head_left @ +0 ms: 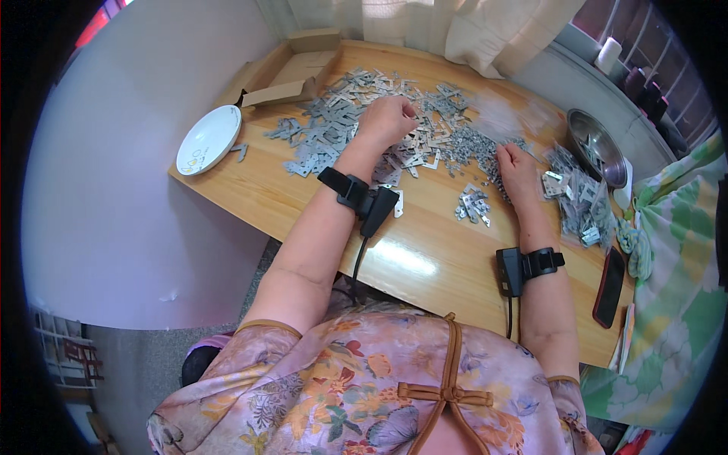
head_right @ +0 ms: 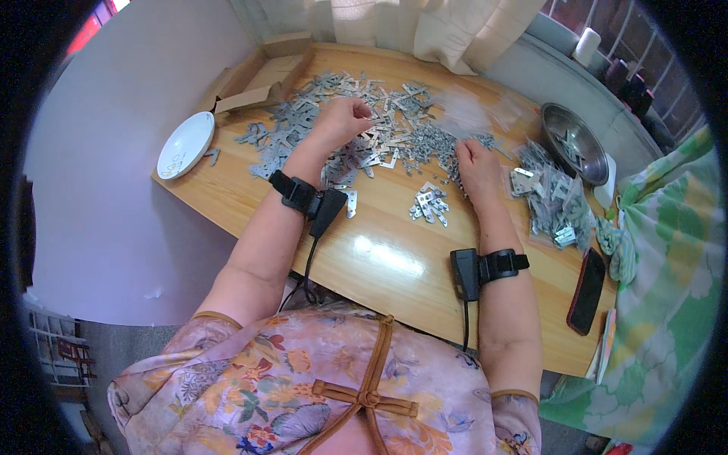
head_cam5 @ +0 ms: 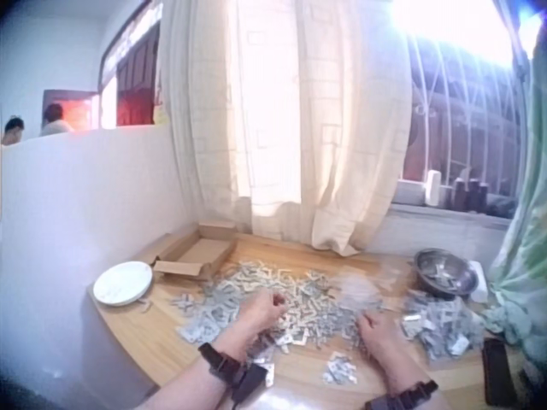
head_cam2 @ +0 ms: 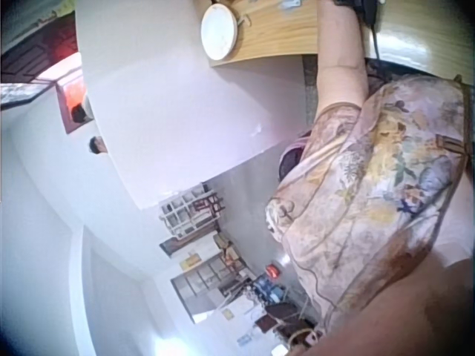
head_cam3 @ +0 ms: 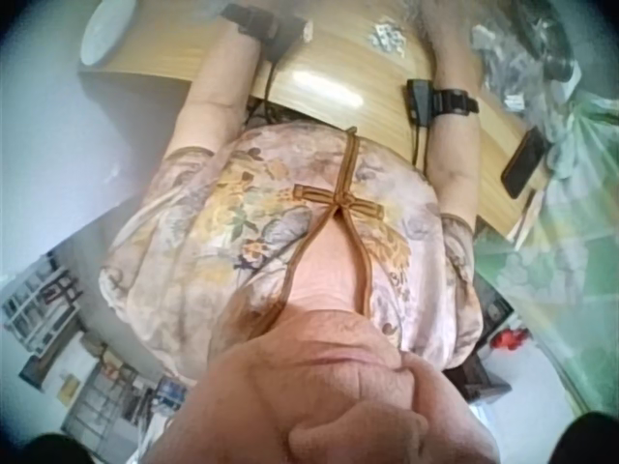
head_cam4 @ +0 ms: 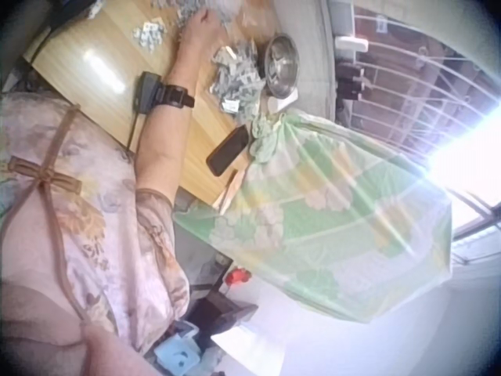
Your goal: Sort small metal brackets and screws from a pile on a table.
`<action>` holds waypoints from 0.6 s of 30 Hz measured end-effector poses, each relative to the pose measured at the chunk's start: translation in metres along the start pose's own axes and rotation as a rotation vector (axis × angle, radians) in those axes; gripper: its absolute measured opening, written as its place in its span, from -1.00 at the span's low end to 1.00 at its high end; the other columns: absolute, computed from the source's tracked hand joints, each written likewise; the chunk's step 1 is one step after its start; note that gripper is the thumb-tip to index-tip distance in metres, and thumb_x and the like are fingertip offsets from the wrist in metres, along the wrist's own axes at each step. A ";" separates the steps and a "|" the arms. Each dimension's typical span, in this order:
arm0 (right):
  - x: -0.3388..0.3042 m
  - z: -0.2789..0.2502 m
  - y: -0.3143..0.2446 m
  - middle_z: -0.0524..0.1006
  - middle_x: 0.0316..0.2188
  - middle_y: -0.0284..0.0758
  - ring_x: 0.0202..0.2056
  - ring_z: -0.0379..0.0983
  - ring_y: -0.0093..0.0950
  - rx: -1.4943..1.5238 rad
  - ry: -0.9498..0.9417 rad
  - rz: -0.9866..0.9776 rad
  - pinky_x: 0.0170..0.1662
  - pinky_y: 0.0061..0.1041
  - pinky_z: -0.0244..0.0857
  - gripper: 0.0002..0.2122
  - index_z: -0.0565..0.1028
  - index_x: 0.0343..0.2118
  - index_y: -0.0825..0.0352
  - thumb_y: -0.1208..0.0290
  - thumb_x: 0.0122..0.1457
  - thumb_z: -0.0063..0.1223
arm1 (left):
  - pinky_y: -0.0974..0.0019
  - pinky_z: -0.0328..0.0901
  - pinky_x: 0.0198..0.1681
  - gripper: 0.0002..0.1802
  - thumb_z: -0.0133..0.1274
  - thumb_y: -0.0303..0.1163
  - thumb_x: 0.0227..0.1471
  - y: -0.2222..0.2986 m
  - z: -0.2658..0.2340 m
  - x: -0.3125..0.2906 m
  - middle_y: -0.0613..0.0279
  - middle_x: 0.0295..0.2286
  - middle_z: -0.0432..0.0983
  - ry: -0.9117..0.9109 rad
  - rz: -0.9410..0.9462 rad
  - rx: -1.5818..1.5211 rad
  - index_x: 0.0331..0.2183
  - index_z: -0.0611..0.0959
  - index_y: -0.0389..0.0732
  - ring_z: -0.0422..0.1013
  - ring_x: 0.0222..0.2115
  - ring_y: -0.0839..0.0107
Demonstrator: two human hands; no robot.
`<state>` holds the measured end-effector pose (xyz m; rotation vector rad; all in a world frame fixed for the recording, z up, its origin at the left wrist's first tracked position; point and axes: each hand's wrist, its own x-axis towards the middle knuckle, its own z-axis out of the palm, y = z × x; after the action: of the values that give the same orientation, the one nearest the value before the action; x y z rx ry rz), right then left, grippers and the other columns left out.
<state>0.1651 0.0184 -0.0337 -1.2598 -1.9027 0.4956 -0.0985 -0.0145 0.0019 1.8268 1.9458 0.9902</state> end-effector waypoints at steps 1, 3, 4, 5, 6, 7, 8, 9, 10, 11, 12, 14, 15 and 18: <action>0.001 0.000 0.003 0.43 -0.61 -0.13 -0.52 0.37 -0.22 0.000 0.001 0.000 -0.46 -0.37 0.18 -0.74 0.43 -0.52 0.34 0.22 0.06 -0.10 | 0.29 0.30 -0.32 -0.79 0.14 -0.32 -0.28 0.002 -0.003 -0.001 0.21 -0.48 0.53 0.043 -0.055 0.105 -0.45 0.62 -0.14 0.45 -0.41 0.31; 0.002 -0.001 0.011 0.42 -0.62 -0.14 -0.53 0.36 -0.24 -0.008 -0.015 0.022 -0.46 -0.37 0.18 -0.74 0.43 -0.53 0.35 0.23 0.06 -0.10 | 0.31 0.29 -0.33 -0.76 0.14 -0.30 -0.25 -0.001 -0.005 0.000 0.23 -0.47 0.53 0.085 -0.107 0.208 -0.42 0.60 -0.17 0.45 -0.41 0.35; 0.002 0.000 0.006 0.42 -0.62 -0.14 -0.53 0.36 -0.24 -0.003 -0.019 0.018 -0.46 -0.37 0.18 -0.74 0.43 -0.53 0.35 0.23 0.06 -0.10 | 0.28 0.29 -0.29 -0.73 0.13 -0.29 -0.25 -0.009 -0.010 0.001 0.21 -0.44 0.53 0.126 -0.128 0.228 -0.39 0.60 -0.16 0.44 -0.38 0.31; 0.001 -0.001 0.000 0.42 -0.62 -0.15 -0.54 0.35 -0.24 -0.006 -0.020 0.025 -0.46 -0.38 0.17 -0.74 0.42 -0.53 0.35 0.23 0.06 -0.10 | 0.25 0.28 -0.25 -0.70 0.12 -0.27 -0.25 -0.017 -0.014 0.003 0.19 -0.41 0.52 0.167 -0.147 0.247 -0.37 0.59 -0.15 0.43 -0.34 0.26; 0.000 0.000 -0.005 0.41 -0.63 -0.16 -0.55 0.34 -0.25 -0.010 -0.021 0.033 -0.46 -0.38 0.17 -0.74 0.42 -0.53 0.36 0.23 0.06 -0.10 | 0.25 0.28 -0.25 -0.70 0.12 -0.27 -0.25 -0.026 -0.020 0.004 0.19 -0.41 0.52 0.169 -0.152 0.251 -0.37 0.59 -0.15 0.43 -0.34 0.26; -0.001 0.000 -0.005 0.41 -0.63 -0.16 -0.55 0.34 -0.25 -0.010 -0.021 0.032 -0.46 -0.38 0.17 -0.74 0.42 -0.53 0.36 0.23 0.06 -0.10 | 0.23 0.27 -0.20 -0.75 0.08 -0.32 -0.25 -0.033 -0.025 0.005 0.16 -0.38 0.51 0.209 -0.165 0.255 -0.38 0.60 -0.11 0.40 -0.28 0.20; 0.000 0.000 -0.005 0.41 -0.64 -0.16 -0.55 0.33 -0.26 -0.011 -0.014 0.030 -0.47 -0.39 0.17 -0.74 0.42 -0.54 0.35 0.22 0.06 -0.10 | 0.21 0.25 -0.16 -0.77 0.04 -0.38 -0.24 -0.040 -0.030 0.007 0.12 -0.35 0.50 0.249 -0.178 0.261 -0.39 0.61 -0.08 0.37 -0.22 0.15; 0.000 0.000 -0.005 0.40 -0.64 -0.17 -0.56 0.32 -0.26 -0.010 -0.006 0.029 -0.47 -0.39 0.16 -0.74 0.41 -0.54 0.35 0.22 0.06 -0.10 | 0.21 0.25 -0.16 -0.77 0.04 -0.38 -0.24 -0.048 -0.035 0.009 0.12 -0.35 0.50 0.250 -0.178 0.263 -0.39 0.61 -0.08 0.37 -0.22 0.15; 0.000 -0.001 -0.005 0.40 -0.64 -0.17 -0.56 0.32 -0.26 -0.008 -0.006 0.029 -0.47 -0.39 0.16 -0.74 0.41 -0.54 0.35 0.22 0.06 -0.10 | 0.20 0.24 -0.15 -0.76 0.02 -0.38 -0.24 -0.053 -0.041 0.009 0.12 -0.33 0.50 0.273 -0.235 0.288 -0.38 0.61 -0.08 0.35 -0.20 0.13; 0.000 -0.001 -0.005 0.40 -0.65 -0.16 -0.56 0.32 -0.26 -0.024 -0.014 0.035 -0.47 -0.39 0.16 -0.74 0.41 -0.54 0.35 0.22 0.06 -0.10 | 0.19 0.23 -0.13 -0.75 0.01 -0.38 -0.23 -0.058 -0.046 0.010 0.11 -0.32 0.49 0.296 -0.293 0.313 -0.36 0.61 -0.08 0.33 -0.18 0.11; 0.000 -0.002 -0.006 0.40 -0.65 -0.16 -0.56 0.32 -0.26 -0.040 -0.021 0.042 -0.47 -0.38 0.16 -0.73 0.41 -0.54 0.35 0.21 0.06 -0.10 | 0.17 0.22 -0.10 -0.70 -0.02 -0.38 -0.20 -0.061 -0.051 0.012 0.13 -0.24 0.46 0.224 -0.363 0.349 -0.30 0.59 -0.07 0.31 -0.14 0.11; 0.000 -0.002 -0.005 0.40 -0.65 -0.16 -0.56 0.33 -0.25 -0.042 -0.022 0.037 -0.47 -0.37 0.16 -0.74 0.41 -0.54 0.35 0.21 0.06 -0.10 | 0.16 0.21 -0.08 -0.68 0.00 -0.35 -0.21 -0.070 -0.054 0.013 0.15 -0.21 0.44 0.168 -0.375 0.400 -0.28 0.58 -0.06 0.30 -0.13 0.11; 0.001 -0.002 -0.004 0.40 -0.65 -0.15 -0.56 0.33 -0.25 -0.047 -0.025 0.032 -0.47 -0.36 0.17 -0.74 0.41 -0.54 0.35 0.21 0.06 -0.10 | 0.16 0.19 -0.06 -0.65 0.02 -0.33 -0.22 -0.073 -0.055 0.014 0.16 -0.17 0.42 0.112 -0.389 0.448 -0.25 0.57 -0.05 0.29 -0.12 0.11; 0.002 -0.003 -0.002 0.41 -0.64 -0.13 -0.55 0.34 -0.22 -0.090 -0.019 0.015 -0.46 -0.35 0.18 -0.74 0.42 -0.53 0.35 0.21 0.06 -0.10 | 0.17 0.19 -0.05 -0.60 0.06 -0.30 -0.25 -0.076 -0.053 0.014 0.18 -0.13 0.38 0.036 -0.450 0.479 -0.23 0.55 -0.06 0.28 -0.10 0.12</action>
<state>0.1654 0.0188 -0.0297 -1.3329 -1.9515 0.4353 -0.1914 -0.0126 -0.0061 1.4572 2.6244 0.4408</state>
